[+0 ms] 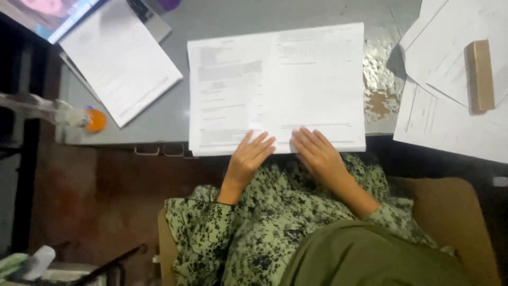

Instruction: Sort and organize stacks of printed papers on a desk

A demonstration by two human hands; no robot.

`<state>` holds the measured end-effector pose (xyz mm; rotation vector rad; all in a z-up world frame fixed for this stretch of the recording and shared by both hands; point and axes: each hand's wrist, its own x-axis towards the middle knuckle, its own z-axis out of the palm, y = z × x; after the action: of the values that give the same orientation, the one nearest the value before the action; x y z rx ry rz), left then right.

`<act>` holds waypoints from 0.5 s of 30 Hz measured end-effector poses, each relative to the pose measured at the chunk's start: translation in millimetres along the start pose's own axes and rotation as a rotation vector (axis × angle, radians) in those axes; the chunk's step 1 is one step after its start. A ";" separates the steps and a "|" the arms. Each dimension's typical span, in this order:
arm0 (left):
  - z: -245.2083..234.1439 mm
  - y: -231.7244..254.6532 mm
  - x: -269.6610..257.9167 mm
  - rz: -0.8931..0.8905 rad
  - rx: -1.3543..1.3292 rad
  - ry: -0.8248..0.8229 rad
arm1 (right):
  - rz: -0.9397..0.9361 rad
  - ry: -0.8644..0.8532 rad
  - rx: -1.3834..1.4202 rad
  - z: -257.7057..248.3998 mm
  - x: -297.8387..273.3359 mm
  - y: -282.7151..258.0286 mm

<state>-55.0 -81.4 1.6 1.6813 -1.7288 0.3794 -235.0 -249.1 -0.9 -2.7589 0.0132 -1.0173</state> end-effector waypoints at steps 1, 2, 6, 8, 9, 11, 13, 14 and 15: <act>-5.8 10.3 -0.7 -0.018 -0.010 -0.001 | 0.002 -0.020 0.007 0.7 -1.6 1.6; -12.0 20.0 -1.2 -0.128 -0.023 0.038 | 0.026 -0.045 -0.034 1.8 -2.8 2.9; -5.4 49.3 -26.7 -0.533 -0.373 0.216 | 0.102 -0.100 -0.056 12.6 -10.2 3.9; -4.8 52.0 -32.5 -0.839 -0.687 0.129 | 0.134 -0.129 -0.045 3.0 0.3 -0.6; -6.7 57.9 -38.7 -1.149 -1.005 0.038 | 0.166 -0.164 -0.025 -1.8 4.5 -5.5; 15.7 48.1 -49.3 -1.251 -1.097 0.112 | 0.151 -0.169 -0.030 -2.5 7.6 -5.8; 19.2 45.4 -46.6 -1.337 -1.188 0.180 | 0.145 -0.163 -0.040 -1.5 8.2 -8.3; 12.3 47.4 -36.9 -1.356 -1.252 0.230 | 0.162 -0.170 -0.054 -0.3 8.1 -9.5; 7.9 49.2 -25.1 -1.369 -1.321 0.278 | 0.179 -0.178 -0.074 -0.9 7.8 -8.5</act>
<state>-106.3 -61.5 -8.0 1.2091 -0.0985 -0.9152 -230.1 -241.6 6.4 -2.8420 0.2712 -0.7383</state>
